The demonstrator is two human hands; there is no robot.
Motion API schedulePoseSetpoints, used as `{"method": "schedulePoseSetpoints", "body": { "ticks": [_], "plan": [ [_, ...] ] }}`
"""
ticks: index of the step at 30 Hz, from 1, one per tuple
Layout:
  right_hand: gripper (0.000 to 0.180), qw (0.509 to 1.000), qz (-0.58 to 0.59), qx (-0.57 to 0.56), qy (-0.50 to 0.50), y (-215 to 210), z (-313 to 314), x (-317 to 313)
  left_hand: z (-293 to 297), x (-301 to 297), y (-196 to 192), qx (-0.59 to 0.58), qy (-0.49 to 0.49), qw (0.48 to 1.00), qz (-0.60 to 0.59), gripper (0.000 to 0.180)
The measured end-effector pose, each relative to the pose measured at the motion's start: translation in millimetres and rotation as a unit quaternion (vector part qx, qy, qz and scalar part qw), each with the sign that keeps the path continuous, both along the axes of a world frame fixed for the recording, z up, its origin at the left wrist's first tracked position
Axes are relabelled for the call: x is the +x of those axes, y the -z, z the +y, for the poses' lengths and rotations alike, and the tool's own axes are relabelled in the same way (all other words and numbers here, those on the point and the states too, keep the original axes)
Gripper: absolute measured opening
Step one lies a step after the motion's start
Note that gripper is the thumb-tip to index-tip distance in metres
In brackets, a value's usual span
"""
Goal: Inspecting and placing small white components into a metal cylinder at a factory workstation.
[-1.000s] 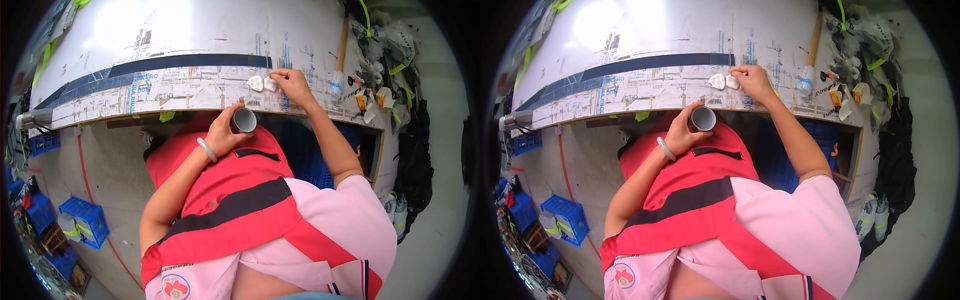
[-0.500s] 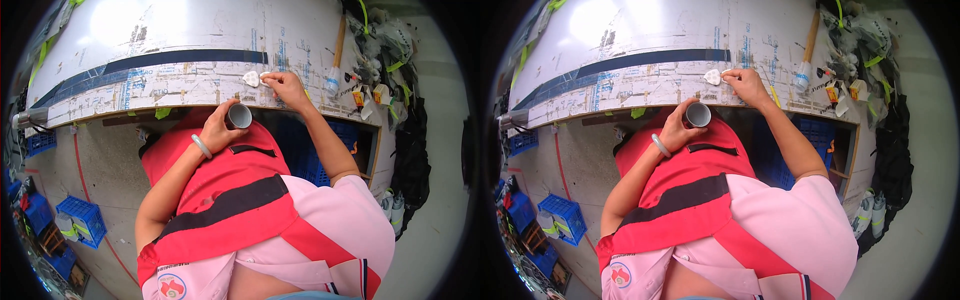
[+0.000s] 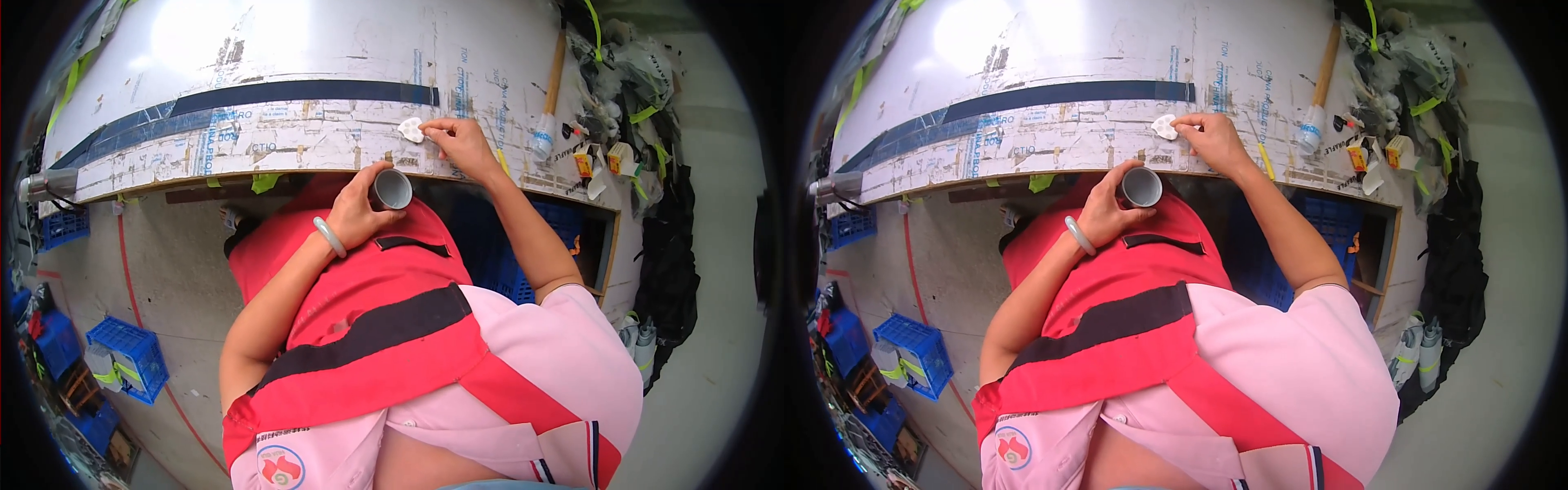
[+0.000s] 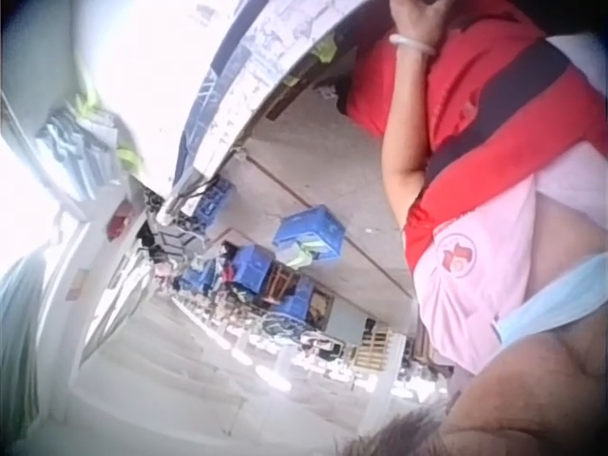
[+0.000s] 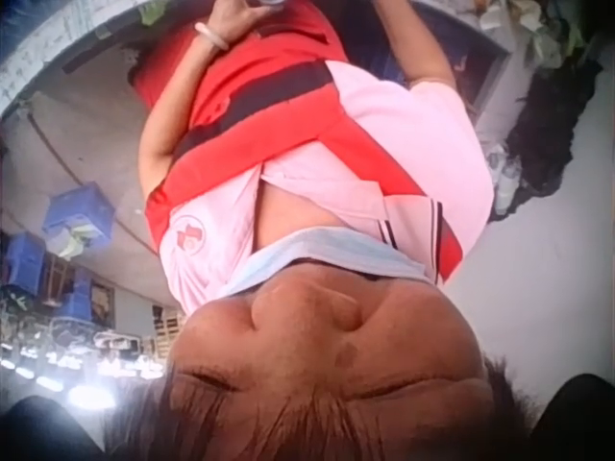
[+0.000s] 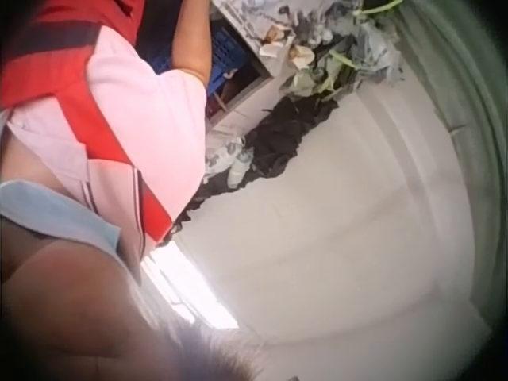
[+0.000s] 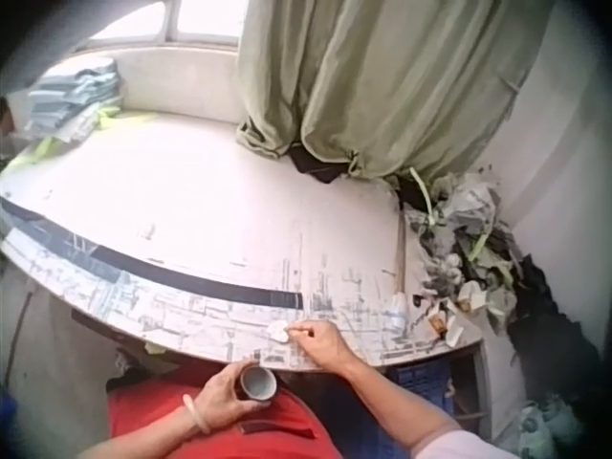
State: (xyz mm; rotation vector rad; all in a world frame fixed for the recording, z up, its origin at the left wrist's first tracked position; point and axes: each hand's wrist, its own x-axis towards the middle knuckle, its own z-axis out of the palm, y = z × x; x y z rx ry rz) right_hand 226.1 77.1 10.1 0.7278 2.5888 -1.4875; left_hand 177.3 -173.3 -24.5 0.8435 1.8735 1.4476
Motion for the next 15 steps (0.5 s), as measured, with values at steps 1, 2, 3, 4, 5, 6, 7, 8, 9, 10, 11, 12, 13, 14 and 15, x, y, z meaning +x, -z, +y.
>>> {"method": "schedulePoseSetpoints", "body": {
  "ticks": [1, 2, 3, 4, 5, 6, 7, 8, 9, 10, 11, 12, 13, 14, 15],
  "plan": [
    [0.026, 1.000, 0.004, 0.001, 0.000, 1.0, 0.2, 0.2, -0.1, 0.0, -0.2, 0.003, 0.000, 1.000, 0.000, 0.077],
    [0.026, 1.000, 0.013, 0.004, -0.001, 1.6, 0.5, 0.3, -0.2, -0.4, -0.6, -0.002, 0.006, 1.000, -0.006, 0.076],
    [0.026, 1.000, 0.007, 0.003, -0.003, 2.3, 0.7, 0.5, -0.3, -0.8, -0.9, -0.001, 0.009, 1.000, -0.013, 0.076],
    [0.026, 1.000, 0.011, 0.003, -0.005, 2.7, 0.5, 0.8, -0.3, -1.0, -1.3, -0.006, 0.011, 1.000, -0.014, 0.076],
    [0.026, 1.000, 0.019, 0.003, -0.008, 3.1, 0.2, 1.2, -0.4, -1.2, -1.6, -0.002, 0.011, 1.000, -0.009, 0.076],
    [0.026, 1.000, 0.012, 0.003, -0.008, 3.5, -0.2, 1.4, -0.3, -1.2, -1.6, 0.007, 0.010, 1.000, -0.004, 0.075],
    [0.026, 1.000, 0.015, 0.002, -0.008, 3.8, -0.6, 1.3, -0.2, -1.3, -1.6, 0.004, 0.011, 1.000, -0.005, 0.075],
    [0.026, 1.000, 0.027, 0.001, -0.009, 3.9, -0.9, 1.1, -0.1, -1.4, -1.4, 0.003, 0.010, 1.000, -0.002, 0.076],
    [0.026, 1.000, 0.017, 0.001, -0.008, 4.0, -1.2, 0.8, -0.2, -1.5, -1.0, 0.005, 0.007, 1.000, 0.000, 0.077],
    [0.025, 1.000, 0.017, 0.003, -0.009, 4.1, -1.3, 0.6, -0.2, -1.5, -0.5, 0.003, 0.008, 1.000, 0.001, 0.077],
    [0.025, 1.000, 0.022, 0.006, -0.009, 4.3, -1.6, 0.4, -0.3, -1.4, 0.0, 0.001, 0.009, 1.000, 0.003, 0.077],
    [0.025, 1.000, 0.017, 0.004, -0.010, 4.5, -1.6, 0.3, -0.4, -1.3, 0.5, 0.004, 0.007, 1.000, 0.007, 0.077],
    [0.025, 1.000, 0.020, 0.006, -0.009, 5.0, -1.6, 0.2, -0.3, -1.3, 1.0, 0.000, 0.008, 1.000, 0.005, 0.077],
    [0.025, 0.999, 0.030, 0.007, -0.010, 5.5, -1.6, 0.3, -0.2, -1.4, 1.5, 0.004, 0.007, 1.000, 0.009, 0.077],
    [0.025, 1.000, 0.022, 0.007, -0.008, 6.0, -1.5, 0.7, -0.3, -1.3, 1.7, 0.010, 0.004, 1.000, 0.014, 0.077]
  ]
}}
